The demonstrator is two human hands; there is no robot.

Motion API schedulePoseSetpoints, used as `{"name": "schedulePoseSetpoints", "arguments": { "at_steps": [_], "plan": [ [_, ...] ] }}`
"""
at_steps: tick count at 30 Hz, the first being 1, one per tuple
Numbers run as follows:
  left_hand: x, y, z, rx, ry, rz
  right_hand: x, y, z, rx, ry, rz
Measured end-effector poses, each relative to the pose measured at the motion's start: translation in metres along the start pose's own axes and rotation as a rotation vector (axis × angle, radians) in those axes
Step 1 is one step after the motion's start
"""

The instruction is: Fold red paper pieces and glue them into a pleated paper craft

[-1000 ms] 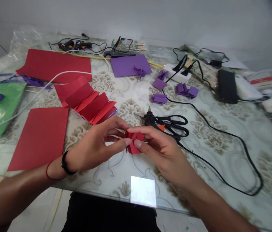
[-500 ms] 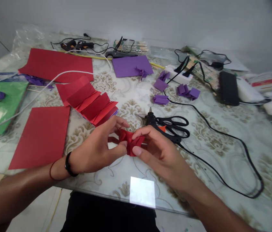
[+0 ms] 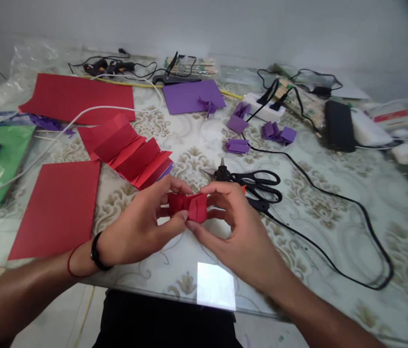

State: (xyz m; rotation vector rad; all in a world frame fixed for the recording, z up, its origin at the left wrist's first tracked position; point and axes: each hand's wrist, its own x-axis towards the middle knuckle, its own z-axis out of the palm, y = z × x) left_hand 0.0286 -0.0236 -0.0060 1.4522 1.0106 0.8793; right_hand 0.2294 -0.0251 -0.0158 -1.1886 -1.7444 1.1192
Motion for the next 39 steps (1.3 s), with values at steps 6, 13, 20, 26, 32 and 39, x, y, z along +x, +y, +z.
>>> {"name": "schedulePoseSetpoints", "arguments": {
  "at_steps": [6,13,20,26,32,39],
  "plan": [
    [0.0,0.001,-0.001,-0.023,-0.013,-0.032,-0.001,0.005,0.0,-0.092,0.054,-0.056],
    [0.001,0.002,0.0,-0.048,-0.01,-0.021,-0.003,0.002,0.001,-0.401,0.109,-0.318],
    [0.001,0.001,0.001,0.083,0.037,0.029,-0.002,0.0,-0.002,-0.591,0.124,-0.45],
    [0.001,0.003,0.002,0.131,0.04,0.028,-0.001,-0.005,-0.004,-0.763,0.157,-0.573],
    [0.001,0.003,0.002,0.094,0.033,-0.013,0.0,-0.003,-0.003,-0.871,0.162,-0.619],
    [0.001,-0.003,0.006,0.142,0.063,0.002,-0.004,0.001,0.007,-0.852,0.145,-0.557]
  ]
}}
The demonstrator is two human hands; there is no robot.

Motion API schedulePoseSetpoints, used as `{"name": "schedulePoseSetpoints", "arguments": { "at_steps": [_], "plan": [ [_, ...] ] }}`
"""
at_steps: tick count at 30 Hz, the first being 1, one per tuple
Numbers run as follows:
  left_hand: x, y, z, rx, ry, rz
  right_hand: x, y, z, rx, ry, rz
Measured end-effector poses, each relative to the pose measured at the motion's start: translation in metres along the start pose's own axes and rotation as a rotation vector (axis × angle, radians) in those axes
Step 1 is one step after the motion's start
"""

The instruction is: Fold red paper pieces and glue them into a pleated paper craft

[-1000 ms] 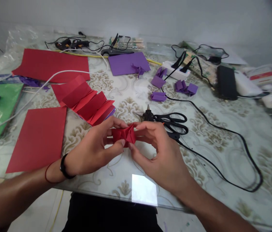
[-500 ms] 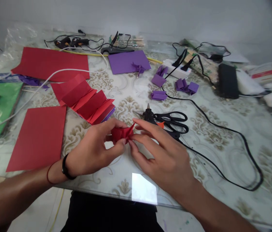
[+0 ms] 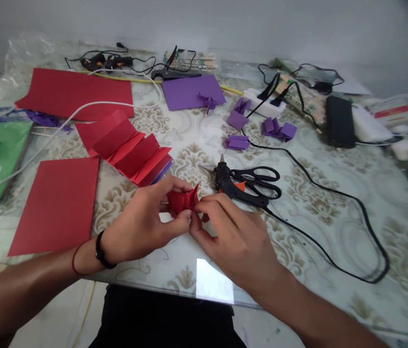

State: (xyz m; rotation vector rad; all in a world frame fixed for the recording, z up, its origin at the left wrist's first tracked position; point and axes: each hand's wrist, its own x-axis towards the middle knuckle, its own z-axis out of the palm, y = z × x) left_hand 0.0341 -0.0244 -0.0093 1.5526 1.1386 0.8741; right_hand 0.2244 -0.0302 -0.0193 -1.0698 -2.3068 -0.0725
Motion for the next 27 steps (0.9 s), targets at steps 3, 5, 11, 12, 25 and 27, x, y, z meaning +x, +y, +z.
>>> {"name": "schedulePoseSetpoints", "arguments": {
  "at_steps": [3,5,11,12,25,27],
  "plan": [
    [-0.0003,-0.0008,0.0017,0.002,0.025,0.027,-0.0009,-0.0027,0.0014,0.013,0.0,0.01],
    [-0.0004,-0.0014,0.0022,0.004,0.032,0.038,-0.0007,-0.0043,0.0018,0.024,0.011,0.01],
    [0.0003,-0.0015,0.002,-0.013,0.049,0.025,0.0018,-0.0074,0.0013,0.065,0.03,0.03],
    [0.0005,-0.0012,0.0019,-0.023,0.048,0.021,0.0021,-0.0074,0.0009,0.071,0.036,0.034],
    [-0.0003,0.0009,0.0019,-0.044,0.056,0.025,0.0023,-0.0037,0.0007,0.129,0.036,0.145],
    [0.0001,0.0005,0.0013,-0.054,0.057,0.03,0.0023,-0.003,0.0015,0.143,0.025,0.164]
  ]
}}
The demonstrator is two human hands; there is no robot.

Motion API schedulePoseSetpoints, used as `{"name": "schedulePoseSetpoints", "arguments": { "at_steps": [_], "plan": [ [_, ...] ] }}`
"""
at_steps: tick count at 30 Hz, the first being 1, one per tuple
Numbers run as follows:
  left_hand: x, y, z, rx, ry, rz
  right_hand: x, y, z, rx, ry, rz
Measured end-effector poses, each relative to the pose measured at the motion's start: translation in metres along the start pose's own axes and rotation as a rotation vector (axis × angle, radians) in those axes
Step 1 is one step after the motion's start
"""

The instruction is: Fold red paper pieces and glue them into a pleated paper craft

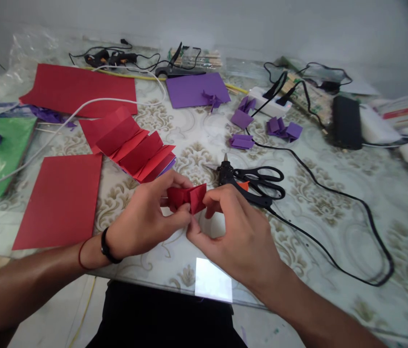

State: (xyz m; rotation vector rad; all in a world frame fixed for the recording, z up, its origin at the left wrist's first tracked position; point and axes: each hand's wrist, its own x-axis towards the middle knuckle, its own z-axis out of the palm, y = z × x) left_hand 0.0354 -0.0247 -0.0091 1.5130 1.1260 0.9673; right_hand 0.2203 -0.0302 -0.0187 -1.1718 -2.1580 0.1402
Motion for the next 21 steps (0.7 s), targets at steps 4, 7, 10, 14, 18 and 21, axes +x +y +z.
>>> {"name": "schedulePoseSetpoints", "arguments": {
  "at_steps": [4,7,10,14,18,21],
  "plan": [
    [0.0,0.0,-0.001,0.039,0.016,0.021,0.0,0.001,0.001,0.054,-0.026,0.071],
    [0.0,0.0,-0.001,0.05,0.013,0.038,-0.001,0.001,0.001,0.155,-0.046,0.128],
    [0.0,0.0,-0.001,0.058,0.009,0.047,0.0,0.003,-0.002,0.286,-0.109,0.217],
    [0.0,-0.002,-0.001,0.109,-0.01,0.057,0.004,0.009,-0.006,0.421,-0.209,0.304],
    [-0.001,-0.004,-0.001,0.17,-0.088,0.071,0.006,0.013,-0.004,0.38,-0.193,0.293],
    [-0.002,-0.003,-0.002,0.252,-0.117,0.093,0.006,0.013,0.0,0.368,-0.187,0.289]
  ]
}}
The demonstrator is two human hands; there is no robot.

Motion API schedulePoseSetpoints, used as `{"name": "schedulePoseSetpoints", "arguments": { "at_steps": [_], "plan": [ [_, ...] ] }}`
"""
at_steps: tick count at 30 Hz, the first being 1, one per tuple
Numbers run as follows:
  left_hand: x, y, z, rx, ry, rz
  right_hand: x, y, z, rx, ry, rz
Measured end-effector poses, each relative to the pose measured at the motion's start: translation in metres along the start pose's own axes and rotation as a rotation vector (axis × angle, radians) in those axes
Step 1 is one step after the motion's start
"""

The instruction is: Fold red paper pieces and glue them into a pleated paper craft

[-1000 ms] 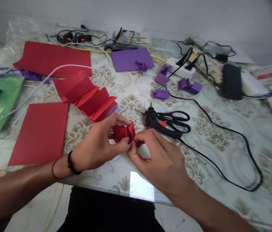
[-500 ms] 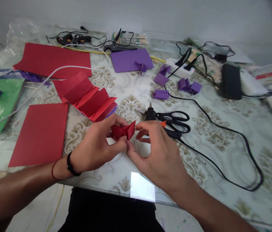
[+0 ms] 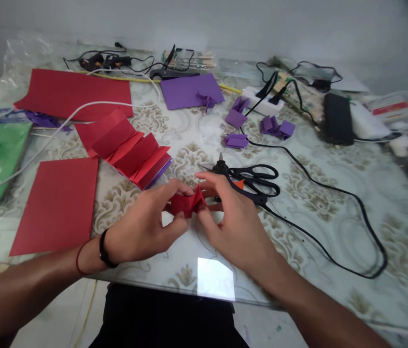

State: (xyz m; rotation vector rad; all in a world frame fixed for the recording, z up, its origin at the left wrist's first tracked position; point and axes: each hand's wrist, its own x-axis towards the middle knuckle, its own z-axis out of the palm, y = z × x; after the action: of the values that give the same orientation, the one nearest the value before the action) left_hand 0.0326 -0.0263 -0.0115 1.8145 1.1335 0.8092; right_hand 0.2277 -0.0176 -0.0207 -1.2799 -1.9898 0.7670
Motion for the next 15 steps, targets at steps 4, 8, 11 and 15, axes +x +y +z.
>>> {"name": "schedulePoseSetpoints", "arguments": {
  "at_steps": [4,8,11,15],
  "plan": [
    [-0.0009,-0.0003,-0.001,0.165,0.055,0.074,0.0007,0.0004,0.0021,-0.054,0.023,-0.023],
    [0.0006,-0.0031,-0.0005,0.349,0.139,0.173,0.0009,0.0003,0.0024,-0.069,0.06,-0.017],
    [0.0021,-0.0044,-0.0005,0.403,0.175,0.193,0.0011,0.0005,0.0021,-0.068,0.085,-0.02],
    [0.0025,-0.0052,-0.0015,0.42,0.195,0.201,0.0012,0.0017,0.0018,-0.038,0.09,-0.039]
  ]
}}
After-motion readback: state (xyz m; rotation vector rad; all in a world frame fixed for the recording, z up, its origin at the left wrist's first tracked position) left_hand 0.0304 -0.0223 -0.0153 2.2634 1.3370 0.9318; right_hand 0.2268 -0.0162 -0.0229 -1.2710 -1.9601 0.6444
